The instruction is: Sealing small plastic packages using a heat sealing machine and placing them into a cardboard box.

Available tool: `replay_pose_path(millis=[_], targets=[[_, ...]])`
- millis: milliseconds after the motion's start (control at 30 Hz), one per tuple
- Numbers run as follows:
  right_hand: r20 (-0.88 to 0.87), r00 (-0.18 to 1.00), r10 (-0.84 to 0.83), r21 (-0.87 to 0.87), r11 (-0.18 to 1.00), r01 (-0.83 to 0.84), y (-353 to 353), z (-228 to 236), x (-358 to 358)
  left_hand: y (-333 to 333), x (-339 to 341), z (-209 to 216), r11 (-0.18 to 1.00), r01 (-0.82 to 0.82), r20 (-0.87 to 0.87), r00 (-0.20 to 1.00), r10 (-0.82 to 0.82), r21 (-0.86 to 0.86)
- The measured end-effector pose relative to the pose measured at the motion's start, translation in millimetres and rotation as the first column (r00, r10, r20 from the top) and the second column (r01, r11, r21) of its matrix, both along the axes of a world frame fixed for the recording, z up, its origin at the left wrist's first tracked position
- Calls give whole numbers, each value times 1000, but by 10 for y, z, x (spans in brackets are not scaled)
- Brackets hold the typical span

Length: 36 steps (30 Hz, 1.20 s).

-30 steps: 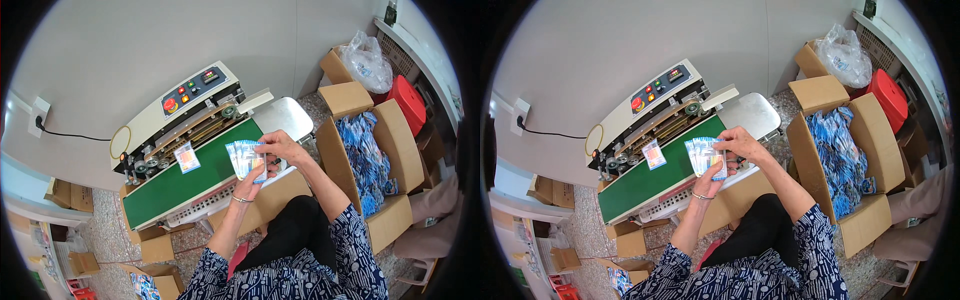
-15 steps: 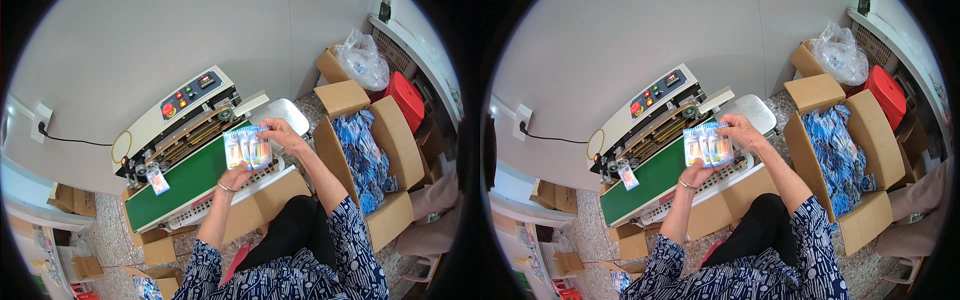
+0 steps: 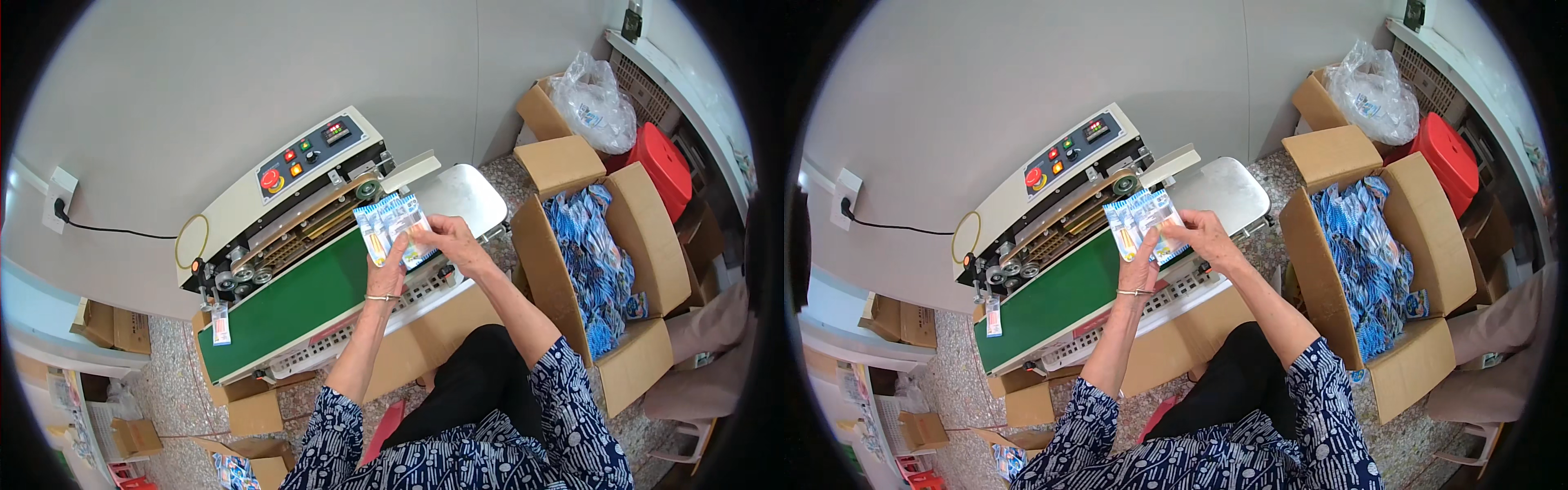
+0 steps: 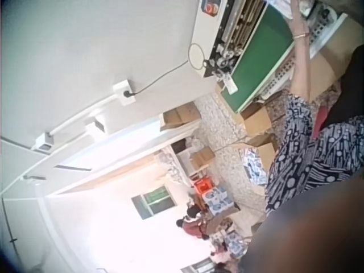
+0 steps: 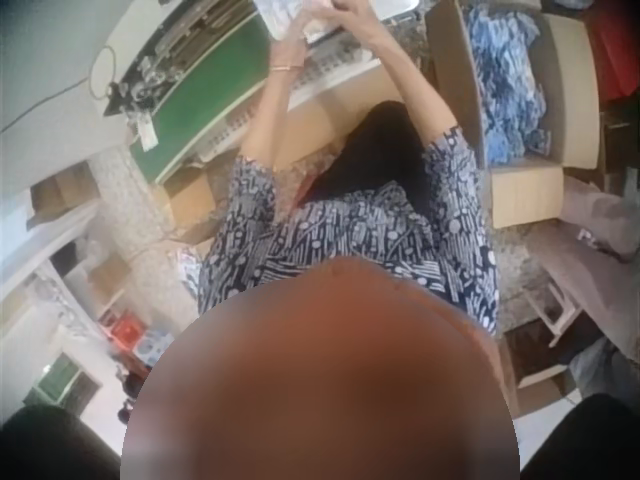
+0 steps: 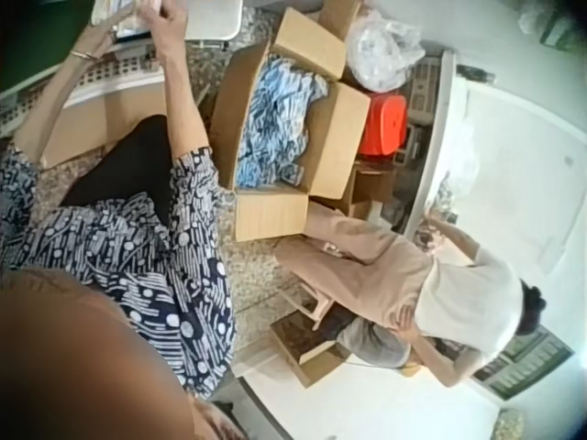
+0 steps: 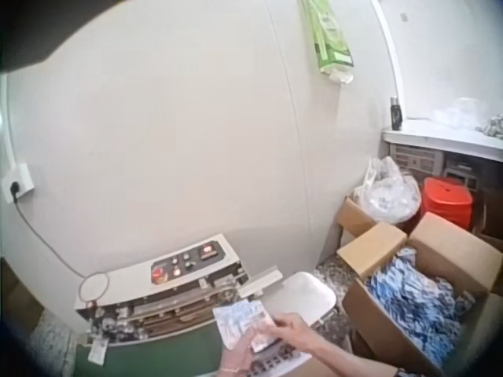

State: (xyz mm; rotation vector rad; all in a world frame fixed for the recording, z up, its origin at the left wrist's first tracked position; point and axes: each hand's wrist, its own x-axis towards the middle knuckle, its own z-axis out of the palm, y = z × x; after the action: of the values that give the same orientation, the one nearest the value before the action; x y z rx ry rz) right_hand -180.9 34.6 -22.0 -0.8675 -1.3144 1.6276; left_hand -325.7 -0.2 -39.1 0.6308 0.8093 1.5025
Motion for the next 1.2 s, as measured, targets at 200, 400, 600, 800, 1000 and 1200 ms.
replay_pose_path(millis=[200,400,600,800,1000,1200], targets=[[30,998,-63,0,998,63,62,26,-10,-119,-8,135,986,-167,-98,981,166,-5],[-61,994,-89,-108,991,82,456,-149,71,-320,-150,127,983,-185,-102,978,183,-10],[62,995,-73,-174,981,83,744,-101,-61,-797,-96,-86,980,-144,-82,988,134,-138],[127,990,-53,-205,976,79,773,-41,-204,-977,-48,-90,982,-49,-33,998,44,-181],[195,980,43,-155,988,-13,845,-125,-439,-945,-38,-50,984,-21,-33,999,16,-178],[664,697,-271,451,888,-85,843,-337,-733,-723,40,-31,984,63,15,998,-61,-168]])
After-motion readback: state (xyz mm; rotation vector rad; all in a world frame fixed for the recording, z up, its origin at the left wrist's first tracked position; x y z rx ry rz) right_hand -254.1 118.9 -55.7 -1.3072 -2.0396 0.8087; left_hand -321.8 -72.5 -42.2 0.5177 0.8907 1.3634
